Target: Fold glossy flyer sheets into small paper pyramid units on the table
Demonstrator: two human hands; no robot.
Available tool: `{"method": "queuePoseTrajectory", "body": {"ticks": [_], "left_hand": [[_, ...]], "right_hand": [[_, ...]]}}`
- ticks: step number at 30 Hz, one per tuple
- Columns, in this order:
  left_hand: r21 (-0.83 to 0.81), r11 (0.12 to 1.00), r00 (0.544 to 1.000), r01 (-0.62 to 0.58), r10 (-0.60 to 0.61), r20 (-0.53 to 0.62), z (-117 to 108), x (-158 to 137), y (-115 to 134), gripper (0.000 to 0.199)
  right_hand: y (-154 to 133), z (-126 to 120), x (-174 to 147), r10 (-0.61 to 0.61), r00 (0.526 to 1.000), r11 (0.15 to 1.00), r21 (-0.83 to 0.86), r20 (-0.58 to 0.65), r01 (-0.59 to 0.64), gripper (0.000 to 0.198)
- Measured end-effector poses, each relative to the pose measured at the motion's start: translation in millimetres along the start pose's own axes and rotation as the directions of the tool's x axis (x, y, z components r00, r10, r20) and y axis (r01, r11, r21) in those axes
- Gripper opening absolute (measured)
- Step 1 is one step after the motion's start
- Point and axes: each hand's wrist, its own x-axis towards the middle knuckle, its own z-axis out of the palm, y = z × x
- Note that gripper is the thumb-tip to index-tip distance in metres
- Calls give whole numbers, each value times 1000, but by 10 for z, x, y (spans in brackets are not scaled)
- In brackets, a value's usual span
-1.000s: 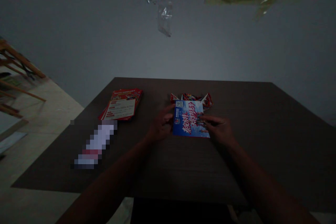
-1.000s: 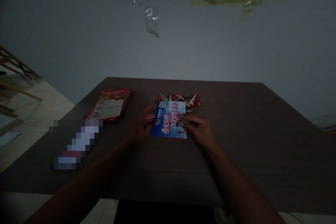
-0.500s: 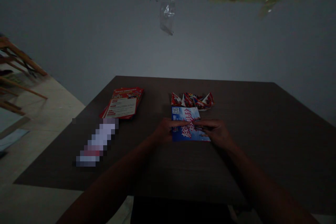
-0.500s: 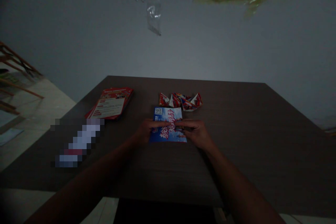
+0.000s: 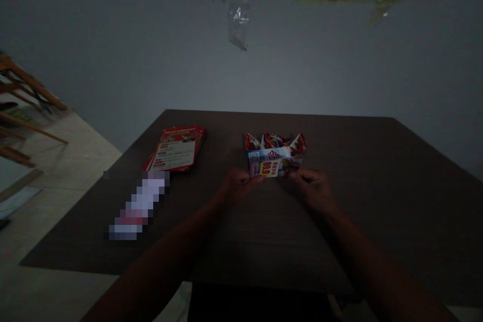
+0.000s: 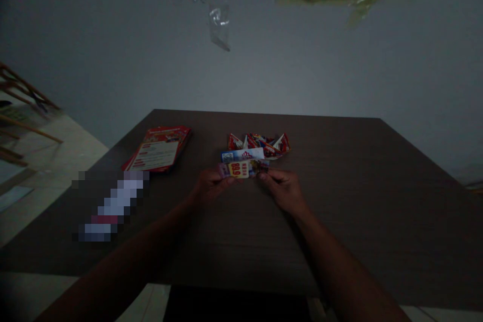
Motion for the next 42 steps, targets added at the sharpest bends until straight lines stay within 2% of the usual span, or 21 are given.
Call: {"method": "queuePoseTrajectory", "body": {"ticks": [3, 7, 9, 12, 14, 16, 19, 21, 23, 25, 27, 30, 36, 39, 42], "left_hand": [[-35, 999, 999, 22, -22, 25, -20, -3, 23, 36], [-147, 989, 996, 23, -36, -87, -92, 5, -34, 35], [-233, 972, 980, 17, -62, -189, -133, 20, -84, 37], [-289, 957, 954, 28, -112, -278, -171, 58, -117, 36], [-276, 958, 964, 81, -146, -223, -163, 81, -95, 35], [-261, 952, 979, 161, -187, -79, -126, 91, -49, 34], [-276, 924, 963, 266, -244, 114, -35, 77, 19, 39], [-290, 910, 951, 297, -256, 172, 23, 57, 49, 36], [-278, 911, 950, 305, -271, 152, 61, 39, 68, 32], [-262, 921, 957, 289, -273, 95, 77, 30, 80, 30], [-263, 925, 961, 273, -272, 41, 79, 28, 88, 29], [-291, 921, 961, 258, -277, -25, 79, 30, 96, 27], [-273, 945, 974, 179, -210, -89, 108, -1, 88, 26], [-278, 944, 975, 176, -207, -86, 126, -18, 74, 27], [-288, 941, 971, 179, -216, -103, 139, -16, 75, 28]], "right_hand": [[-40, -2, -2, 55, 996, 998, 29, -72, -53, 31], [-85, -53, 8, 74, 984, 997, 44, -164, -68, 30], [-86, -81, 11, 69, 991, 998, 6, -114, -69, 28], [-73, -91, 14, 26, 995, 997, -74, 99, -19, 26], [-70, -78, 18, -13, 972, 993, -113, 236, 41, 25], [-74, -61, 24, -40, 944, 986, -137, 329, 90, 25], [-83, -43, 34, -73, 890, 978, -144, 450, 153, 25], [-84, -36, 38, -94, 869, 973, -141, 485, 184, 24], [-82, -28, 35, -106, 880, 972, -137, 464, 189, 23], [-75, -12, 26, -101, 913, 978, -129, 395, 164, 20], [-67, 15, 12, -76, 957, 991, -86, 280, 103, 17], [-61, 70, -3, 28, 991, 997, 74, 132, -38, 28], [-71, 157, 21, 254, 961, 916, 291, 112, -276, 28], [-56, 173, 33, 316, 944, 880, 342, 97, -330, 28], [-39, 181, 29, 318, 942, 877, 343, 108, -336, 27]]}}
